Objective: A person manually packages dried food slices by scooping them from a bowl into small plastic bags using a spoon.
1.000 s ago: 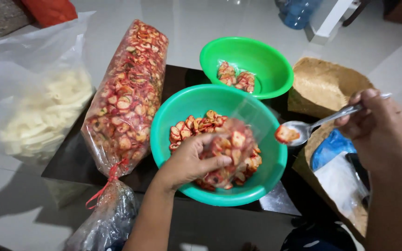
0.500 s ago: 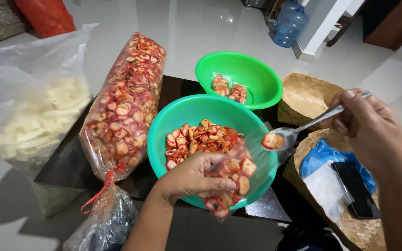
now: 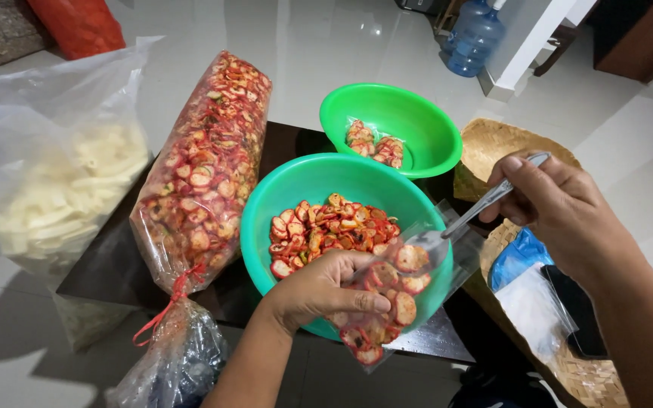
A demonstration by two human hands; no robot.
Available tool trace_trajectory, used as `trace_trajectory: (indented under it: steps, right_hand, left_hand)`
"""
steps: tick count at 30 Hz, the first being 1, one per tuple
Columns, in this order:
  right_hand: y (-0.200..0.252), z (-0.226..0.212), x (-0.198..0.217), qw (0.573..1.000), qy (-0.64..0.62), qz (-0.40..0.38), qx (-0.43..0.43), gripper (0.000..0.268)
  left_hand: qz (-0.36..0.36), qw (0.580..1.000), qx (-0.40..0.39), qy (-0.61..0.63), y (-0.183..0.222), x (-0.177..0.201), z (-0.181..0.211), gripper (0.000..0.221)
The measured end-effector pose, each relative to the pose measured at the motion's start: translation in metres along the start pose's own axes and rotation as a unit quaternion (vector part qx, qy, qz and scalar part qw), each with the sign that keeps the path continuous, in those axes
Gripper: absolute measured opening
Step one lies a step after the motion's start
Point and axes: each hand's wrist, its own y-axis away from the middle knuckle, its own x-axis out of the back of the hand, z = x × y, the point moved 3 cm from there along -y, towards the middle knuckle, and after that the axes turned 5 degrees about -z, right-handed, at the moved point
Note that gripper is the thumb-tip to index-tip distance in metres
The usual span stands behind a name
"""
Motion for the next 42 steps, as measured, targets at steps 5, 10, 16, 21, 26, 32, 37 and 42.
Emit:
trace_trajectory:
  steps: [5, 10, 16, 21, 26, 32, 37, 42]
  right_hand:
    - [0.002, -0.034, -0.009, 0.995, 0.085, 0.033, -0.035, 0.037]
    - [0.000, -0.044, -0.006, 0.986, 0.158, 0.042, -0.025, 0.038]
    - [0.001, -0.051, -0.006, 0.987, 0.137, -0.005, 0.084, 0.047]
    - [0.005, -0.062, -0.008, 0.976, 0.195, 0.017, 0.095, 0.039]
    - [0.006, -0.065, -0.005, 0.976, 0.197, 0.048, 0.084, 0.040]
    - [0.004, -0.064, -0.002, 0.974, 0.198, 0.057, 0.098, 0.038]
    - [0.003, -0.064, 0.006, 0.973, 0.204, 0.056, 0.096, 0.035]
    - [0.004, -0.059, 0.019, 0.971, 0.120, 0.173, 0.113, 0.023]
  left_hand:
    - [-0.001, 1.000, -0.012, 0.026, 0.000, 0.001, -0.003, 0.048]
    - [-0.023, 0.999, -0.043, 0.023, -0.001, 0.003, -0.005, 0.033]
    - [-0.002, 0.999, -0.035, -0.012, 0.001, 0.004, -0.003, 0.023]
    - [-0.024, 0.998, -0.055, -0.001, 0.002, 0.004, -0.003, 0.023]
    - [-0.026, 0.997, -0.070, -0.006, 0.001, 0.004, -0.003, 0.023]
    - [-0.008, 0.998, -0.064, 0.021, 0.002, 0.007, -0.006, 0.026]
    - [0.005, 0.998, -0.069, 0.000, 0.005, 0.008, 0.002, 0.025]
    - [0.128, 0.989, -0.063, -0.026, 0.010, 0.022, 0.006, 0.043]
